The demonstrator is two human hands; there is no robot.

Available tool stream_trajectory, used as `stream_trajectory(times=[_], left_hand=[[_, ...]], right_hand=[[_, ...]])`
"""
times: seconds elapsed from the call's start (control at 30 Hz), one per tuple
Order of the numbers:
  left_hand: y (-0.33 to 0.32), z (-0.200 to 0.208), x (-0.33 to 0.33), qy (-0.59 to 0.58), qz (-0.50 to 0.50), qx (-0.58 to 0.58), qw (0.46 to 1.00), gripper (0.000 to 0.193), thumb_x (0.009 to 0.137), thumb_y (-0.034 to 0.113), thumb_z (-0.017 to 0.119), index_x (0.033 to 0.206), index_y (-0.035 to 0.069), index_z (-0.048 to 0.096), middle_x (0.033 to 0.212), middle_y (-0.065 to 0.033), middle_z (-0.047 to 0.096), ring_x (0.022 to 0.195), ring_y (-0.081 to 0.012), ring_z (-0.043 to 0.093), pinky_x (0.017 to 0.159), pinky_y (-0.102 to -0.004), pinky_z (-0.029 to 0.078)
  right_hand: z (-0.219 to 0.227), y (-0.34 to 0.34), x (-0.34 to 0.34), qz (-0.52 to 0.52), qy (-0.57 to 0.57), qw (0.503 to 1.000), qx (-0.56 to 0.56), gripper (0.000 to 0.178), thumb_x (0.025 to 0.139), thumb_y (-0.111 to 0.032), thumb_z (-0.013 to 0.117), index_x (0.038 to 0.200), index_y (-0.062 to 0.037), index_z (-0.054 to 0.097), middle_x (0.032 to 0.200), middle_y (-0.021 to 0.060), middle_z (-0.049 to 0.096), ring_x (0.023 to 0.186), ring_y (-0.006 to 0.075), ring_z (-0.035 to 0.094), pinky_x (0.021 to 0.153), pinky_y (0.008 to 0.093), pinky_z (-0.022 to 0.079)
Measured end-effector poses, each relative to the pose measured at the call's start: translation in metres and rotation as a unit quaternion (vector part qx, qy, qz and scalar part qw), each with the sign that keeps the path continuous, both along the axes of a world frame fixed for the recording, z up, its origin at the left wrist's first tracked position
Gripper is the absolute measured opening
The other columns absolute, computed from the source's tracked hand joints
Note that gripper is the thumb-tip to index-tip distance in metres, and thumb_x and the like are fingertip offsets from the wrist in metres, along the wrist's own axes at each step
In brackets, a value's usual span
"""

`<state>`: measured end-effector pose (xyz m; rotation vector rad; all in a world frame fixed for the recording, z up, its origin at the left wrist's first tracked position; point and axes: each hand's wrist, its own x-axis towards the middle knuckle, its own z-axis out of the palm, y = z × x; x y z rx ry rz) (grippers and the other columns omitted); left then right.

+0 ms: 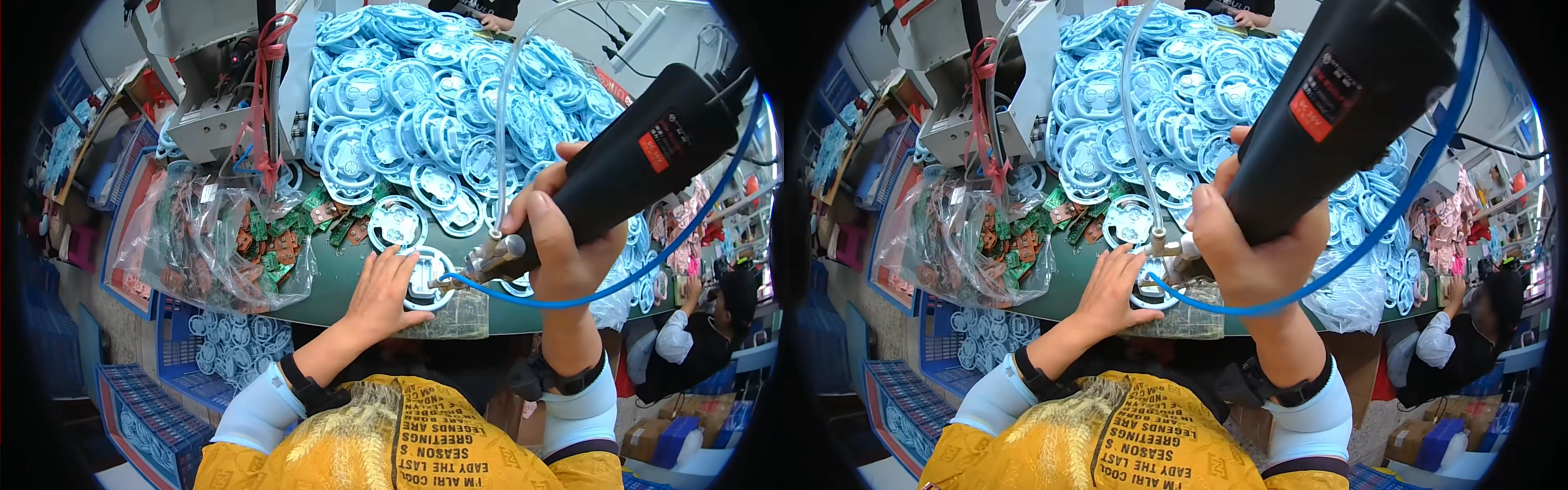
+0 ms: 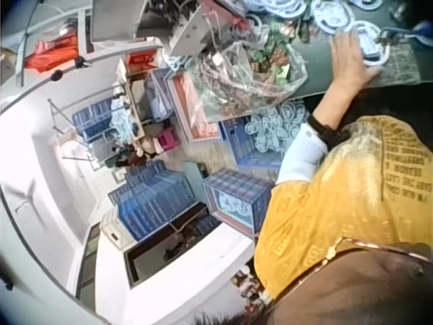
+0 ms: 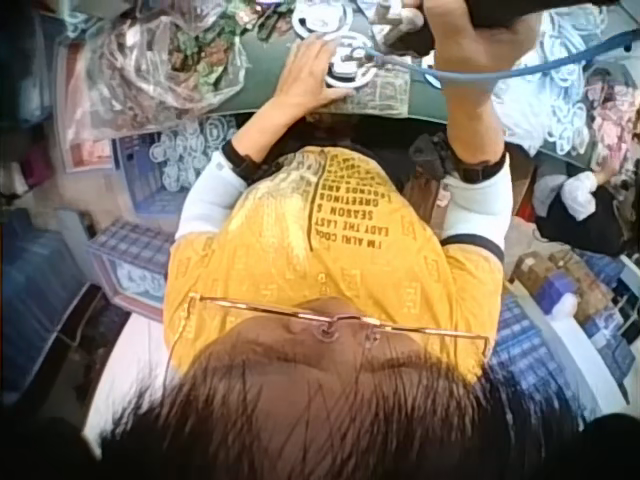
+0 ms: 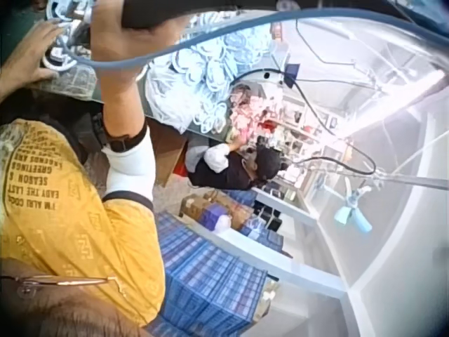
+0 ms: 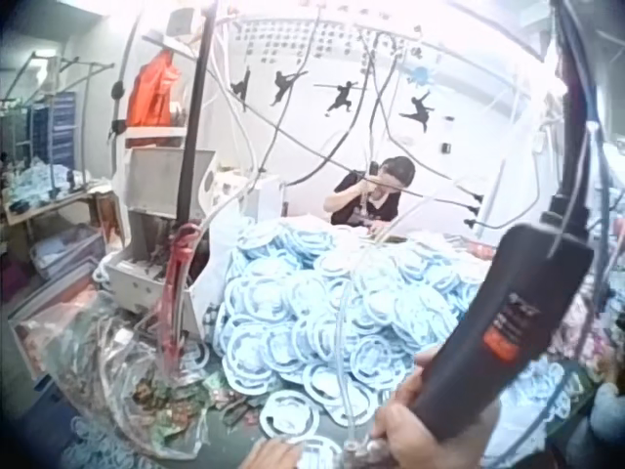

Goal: The recorder is assembling small plastic toy parts and using a handheld pneumatic/electric driver.

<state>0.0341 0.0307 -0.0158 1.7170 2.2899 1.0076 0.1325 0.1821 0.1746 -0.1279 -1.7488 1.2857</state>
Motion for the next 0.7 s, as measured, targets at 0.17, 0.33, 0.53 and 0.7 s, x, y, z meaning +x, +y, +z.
stream_trajectory(times=[0.17,0.33,0.53,0.7], left_hand=[[0.003,-0.001,0.003,0.017,0.006,-0.012,1.000,0.100,0.058,0.036,0.093,0.139,0.002,0.046,0.132,-0.0215,0.050,0.131,-0.0403,0.044,0.109,-0.0567,0.033],[0.003,0.000,0.003,0.017,0.005,-0.007,1.000,0.100,0.057,0.034,0.094,0.139,0.002,0.046,0.131,-0.0204,0.051,0.130,-0.0399,0.045,0.109,-0.0566,0.034],[0.004,0.001,0.004,0.031,0.006,0.001,0.999,0.096,0.058,0.036,0.093,0.135,0.001,0.048,0.129,-0.0203,0.051,0.129,-0.0406,0.045,0.108,-0.0569,0.034],[0.009,0.001,0.008,0.057,0.010,0.011,0.998,0.091,0.059,0.038,0.092,0.131,0.001,0.051,0.121,-0.0182,0.052,0.125,-0.0394,0.046,0.106,-0.0560,0.034]], right_hand=[[-0.003,0.000,-0.004,-0.003,0.013,0.998,-0.069,0.043,0.085,0.003,0.059,0.126,0.0066,0.046,0.077,0.0099,0.056,0.062,0.0187,0.063,0.061,0.0309,0.052],[-0.013,0.003,-0.007,-0.013,0.004,0.998,-0.064,0.037,0.085,0.002,0.059,0.120,0.0053,0.047,0.077,0.0098,0.056,0.062,0.0181,0.062,0.060,0.0305,0.052],[-0.018,0.006,-0.006,-0.008,0.000,0.998,-0.069,0.028,0.084,0.001,0.060,0.109,0.0026,0.048,0.076,0.0092,0.055,0.061,0.0173,0.061,0.059,0.0299,0.051],[-0.030,0.002,-0.004,-0.036,0.001,0.998,-0.050,0.033,0.084,0.002,0.060,0.114,0.0043,0.049,0.078,0.0080,0.056,0.061,0.0159,0.061,0.060,0.0279,0.051]])
